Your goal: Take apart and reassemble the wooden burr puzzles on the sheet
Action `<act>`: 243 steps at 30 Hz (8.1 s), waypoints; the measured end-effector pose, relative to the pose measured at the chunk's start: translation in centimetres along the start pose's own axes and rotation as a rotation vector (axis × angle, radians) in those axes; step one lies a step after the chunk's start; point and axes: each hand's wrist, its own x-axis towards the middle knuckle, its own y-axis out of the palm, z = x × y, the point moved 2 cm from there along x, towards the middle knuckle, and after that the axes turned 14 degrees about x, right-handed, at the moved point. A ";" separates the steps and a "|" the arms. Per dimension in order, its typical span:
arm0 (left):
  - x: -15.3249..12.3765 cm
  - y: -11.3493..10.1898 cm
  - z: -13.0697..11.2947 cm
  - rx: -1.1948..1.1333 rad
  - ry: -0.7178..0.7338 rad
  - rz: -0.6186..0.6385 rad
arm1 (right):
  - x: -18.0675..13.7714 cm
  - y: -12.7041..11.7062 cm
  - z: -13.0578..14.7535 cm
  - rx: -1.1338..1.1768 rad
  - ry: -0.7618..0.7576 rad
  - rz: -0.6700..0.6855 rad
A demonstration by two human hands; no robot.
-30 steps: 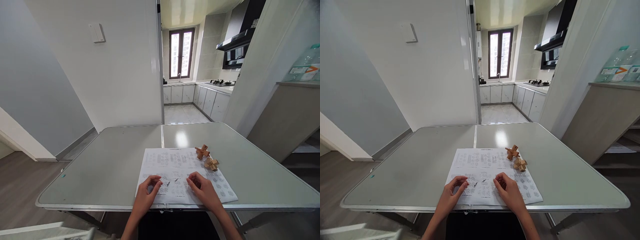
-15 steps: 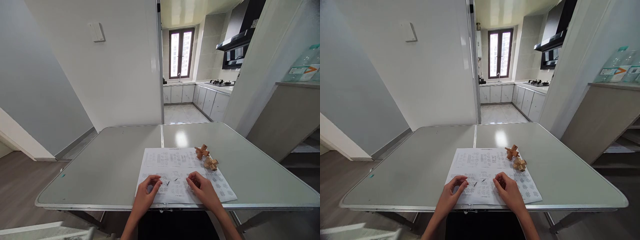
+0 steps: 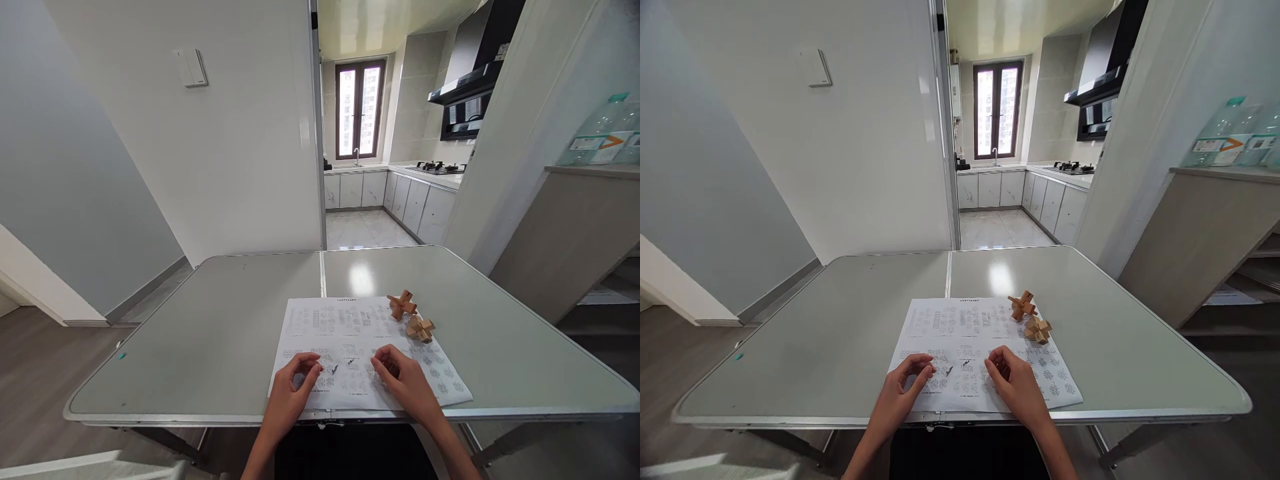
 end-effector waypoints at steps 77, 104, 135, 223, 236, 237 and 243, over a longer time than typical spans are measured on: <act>-0.8 -0.2 -0.7 -0.037 0.055 0.095 | -1.0 5.8 2.4 0.372 -0.067 0.166; -0.5 0.6 -0.2 0.088 0.059 0.064 | -0.7 5.7 1.5 0.199 -0.065 0.220; -0.9 0.4 -0.3 0.113 0.086 0.056 | -1.0 5.4 2.6 0.191 -0.034 0.310; -0.2 0.5 1.9 -0.290 -0.103 -0.070 | -0.4 6.0 0.8 0.086 -0.061 0.063; -0.8 0.1 -0.1 -0.200 -0.090 0.132 | -1.4 5.7 2.5 0.317 0.026 0.372; -0.7 0.0 -0.4 -0.182 -0.053 0.148 | -1.5 5.7 2.6 0.309 0.027 0.400; -0.7 -0.5 -1.2 -0.182 0.031 0.190 | -1.5 5.8 2.8 0.318 0.037 0.442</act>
